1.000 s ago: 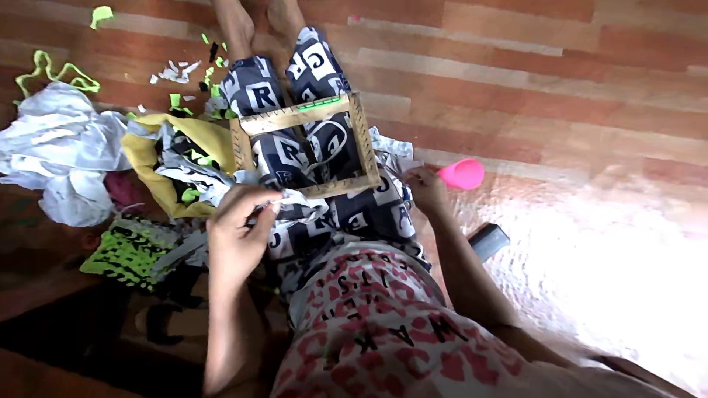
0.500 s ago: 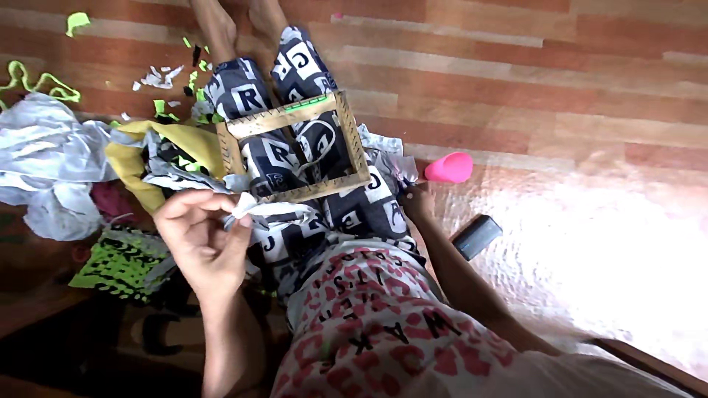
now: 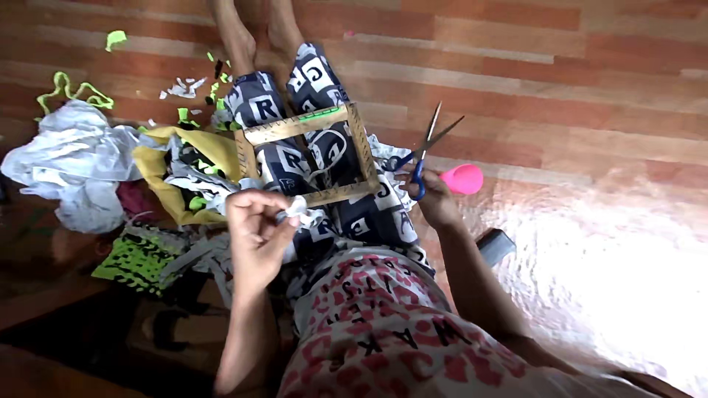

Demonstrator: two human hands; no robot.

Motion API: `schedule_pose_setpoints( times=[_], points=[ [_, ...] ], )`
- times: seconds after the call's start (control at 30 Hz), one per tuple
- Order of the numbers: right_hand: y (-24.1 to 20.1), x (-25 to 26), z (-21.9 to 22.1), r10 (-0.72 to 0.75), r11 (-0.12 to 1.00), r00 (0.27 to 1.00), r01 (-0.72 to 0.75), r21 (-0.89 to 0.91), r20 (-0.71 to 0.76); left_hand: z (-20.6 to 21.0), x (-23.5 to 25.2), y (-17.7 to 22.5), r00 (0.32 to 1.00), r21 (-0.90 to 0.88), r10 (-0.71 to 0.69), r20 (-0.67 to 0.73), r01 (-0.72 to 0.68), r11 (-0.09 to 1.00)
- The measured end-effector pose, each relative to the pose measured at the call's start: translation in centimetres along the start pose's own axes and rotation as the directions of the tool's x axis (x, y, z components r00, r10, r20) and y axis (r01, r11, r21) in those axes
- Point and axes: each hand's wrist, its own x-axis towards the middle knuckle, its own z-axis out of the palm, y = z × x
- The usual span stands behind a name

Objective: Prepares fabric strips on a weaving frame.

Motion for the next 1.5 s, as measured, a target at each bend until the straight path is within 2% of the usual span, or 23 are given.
schedule_pose_setpoints(
  times=[0.1,0.27,0.37,0.47,0.67,0.73,0.83,0.97,1.2,1.37,1.5],
  points=[
    [-0.9,0.5,0.7,-0.102,0.994,0.992,0.098,0.055,0.078,1.0,-0.2,-0.5,0.997,-0.088,-0.041,0.068,0.047,0.995],
    [-3.4,0.8,2.2,-0.143,0.987,0.957,0.121,0.102,0.251,1.5,-0.3,-1.3,0.993,-0.247,-0.055,0.100,0.079,0.966],
    [-4.1,0.5,3.1,-0.123,0.986,0.931,0.076,0.146,0.344,1.3,-0.3,-1.3,0.992,-0.310,-0.108,0.072,0.125,0.943],
    [-4.6,0.2,4.2,-0.087,0.987,0.905,0.023,0.157,0.417,1.0,-0.2,-1.2,0.989,-0.330,-0.147,0.033,0.150,0.932],
    [-4.9,-0.4,6.7,-0.069,0.960,0.865,-0.077,0.267,0.498,0.7,-0.5,-1.6,0.998,-0.228,-0.061,-0.016,0.056,0.972],
    [-4.9,-0.4,7.0,-0.089,0.945,0.834,-0.102,0.310,0.545,0.7,-0.5,-1.4,0.998,-0.206,-0.058,-0.022,0.052,0.977],
    [-5.3,-0.3,6.7,-0.093,0.944,0.779,-0.128,0.303,0.621,0.5,-0.5,-0.8,0.992,-0.170,-0.123,-0.010,0.120,0.978],
    [-6.1,0.2,5.8,-0.095,0.973,0.655,-0.099,0.210,0.750,0.2,-0.6,-0.4,0.986,-0.184,-0.163,0.024,0.165,0.969],
    [-6.3,0.8,5.4,-0.058,0.974,0.553,-0.150,0.167,0.831,0.0,-0.2,0.0,0.985,-0.225,-0.164,0.049,0.171,0.959],
    [-6.5,0.9,5.4,-0.037,0.982,0.532,-0.140,0.131,0.846,0.0,-0.2,0.1,0.968,-0.230,-0.230,0.095,0.247,0.941],
    [-6.5,0.9,5.2,-0.043,0.977,0.515,-0.157,0.143,0.856,0.1,-0.3,-0.3,0.939,-0.359,-0.285,0.195,0.338,0.870]
  ],
)
